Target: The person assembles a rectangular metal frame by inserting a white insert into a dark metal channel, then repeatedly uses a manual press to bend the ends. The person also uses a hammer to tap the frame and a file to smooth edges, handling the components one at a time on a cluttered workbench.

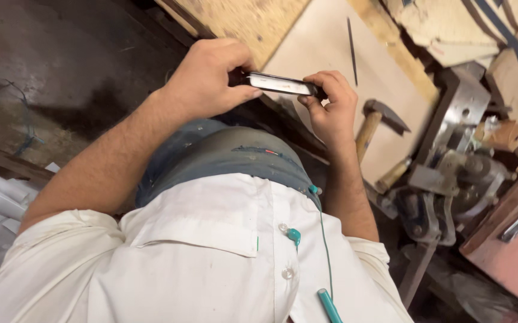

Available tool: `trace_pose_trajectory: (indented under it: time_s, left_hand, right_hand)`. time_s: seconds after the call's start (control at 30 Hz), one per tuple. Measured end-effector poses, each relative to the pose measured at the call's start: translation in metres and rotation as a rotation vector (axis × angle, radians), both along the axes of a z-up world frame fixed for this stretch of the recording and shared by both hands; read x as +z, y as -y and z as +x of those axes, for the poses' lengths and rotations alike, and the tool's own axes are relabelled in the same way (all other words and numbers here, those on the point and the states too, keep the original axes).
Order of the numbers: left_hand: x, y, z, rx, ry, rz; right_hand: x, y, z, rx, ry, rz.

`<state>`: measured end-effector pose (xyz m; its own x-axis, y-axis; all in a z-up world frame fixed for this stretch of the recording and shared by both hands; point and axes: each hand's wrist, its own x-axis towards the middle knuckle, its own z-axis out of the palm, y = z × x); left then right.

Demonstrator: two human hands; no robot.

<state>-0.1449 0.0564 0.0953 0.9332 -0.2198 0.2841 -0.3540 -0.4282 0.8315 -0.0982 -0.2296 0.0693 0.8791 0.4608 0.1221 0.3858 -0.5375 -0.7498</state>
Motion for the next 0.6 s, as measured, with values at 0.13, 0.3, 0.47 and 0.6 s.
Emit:
trace_pose_trajectory:
  time_s: [0.13, 0.3, 0.47, 0.6]
  left_hand:
    - [-0.014, -0.054, 0.018, 0.105, 0.023, 0.089]
    - [-0.040, -0.125, 0.065, 0.222, 0.006, 0.070]
    - [-0.064, -0.167, 0.128, 0.249, 0.136, 0.269]
    - [-0.077, -0.177, 0.179, 0.232, 0.091, 0.357]
  right_hand:
    - [0.011, -0.060, 0.045, 0.106, 0.113, -0.055]
    - [0.005, -0.145, 0.126, 0.212, 0.177, -0.053]
    - [-0.015, -0.218, 0.227, 0.282, 0.385, -0.115]
    - [-0.026, -0.244, 0.267, 0.215, 0.424, -0.152]
